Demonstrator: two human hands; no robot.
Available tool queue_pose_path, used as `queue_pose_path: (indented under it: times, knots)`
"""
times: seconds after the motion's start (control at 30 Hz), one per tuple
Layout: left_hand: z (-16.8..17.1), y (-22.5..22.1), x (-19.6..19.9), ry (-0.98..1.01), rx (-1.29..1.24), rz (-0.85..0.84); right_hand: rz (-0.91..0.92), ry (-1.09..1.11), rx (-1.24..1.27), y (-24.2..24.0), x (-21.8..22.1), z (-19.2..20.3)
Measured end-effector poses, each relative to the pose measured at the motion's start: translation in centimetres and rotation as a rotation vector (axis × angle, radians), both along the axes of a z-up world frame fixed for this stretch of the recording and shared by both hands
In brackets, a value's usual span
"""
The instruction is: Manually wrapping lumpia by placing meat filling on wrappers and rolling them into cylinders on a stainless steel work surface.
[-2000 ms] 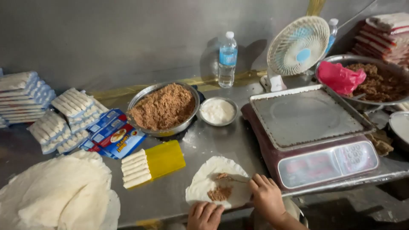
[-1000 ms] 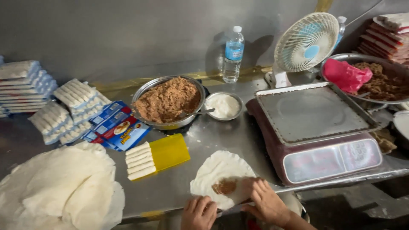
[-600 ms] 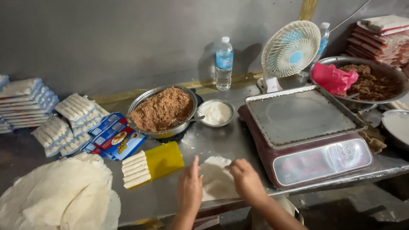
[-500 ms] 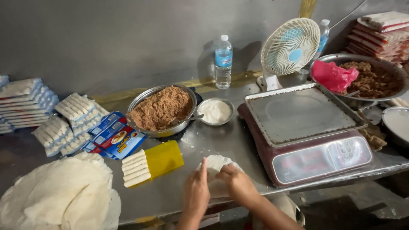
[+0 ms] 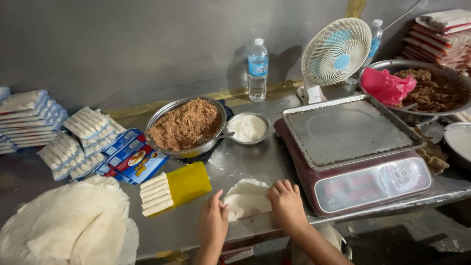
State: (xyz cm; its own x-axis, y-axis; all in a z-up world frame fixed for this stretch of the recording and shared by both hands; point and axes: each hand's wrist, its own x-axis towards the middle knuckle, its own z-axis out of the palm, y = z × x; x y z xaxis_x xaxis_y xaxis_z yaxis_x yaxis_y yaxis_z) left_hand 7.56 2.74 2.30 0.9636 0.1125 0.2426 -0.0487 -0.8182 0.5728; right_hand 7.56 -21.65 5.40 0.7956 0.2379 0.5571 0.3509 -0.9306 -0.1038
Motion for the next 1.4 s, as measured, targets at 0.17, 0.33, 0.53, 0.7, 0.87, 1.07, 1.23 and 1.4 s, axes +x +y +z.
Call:
queue_pose_path:
  times: [0.17, 0.33, 0.53, 0.7, 0.87, 1.07, 1.23, 1.4]
  knots:
    - [2.7, -1.3, 0.6, -0.071, 0.091, -0.099, 0.274, 0.067, 0.163, 3.2, 0.1, -0.5]
    - [1.0, -2.3, -1.3, -0.270, 0.139, -0.395, 0.358, 0.255, -0.027, 4.5, -1.3, -2.5]
    - [0.2, -2.4, -4.0, -0.197, 0.157, -0.419, 0.587, 0.210, 0.280, 2.7, -4.4, -0.2]
    - [3.3, -4.3, -3.8, -0.277, 0.350, -0.397, 0.184, -0.061, 0.043, 2.0, -4.4, -1.6]
    - [2.7, -4.8, -2.9, -0.394, 0.341, -0.490, -0.097, 0.126, -0.205, 0.3, -4.5, -5.8]
    - [2.2, -3.8, -1.8, -0.123, 0.108, -0.419, -0.021, -0.101, -0.069, 3.1, -3.9, -5.1]
    - [2.8, -0.2, -2.9, 0.298, -0.183, -0.308, 0.263, 0.024, -0.017, 5.7, -4.8, -4.2]
    - [5.5, 2.2, -4.6, 0.427, 0.205, 0.105, 0.266, 0.291, 0.223, 4.8, -4.7, -4.7]
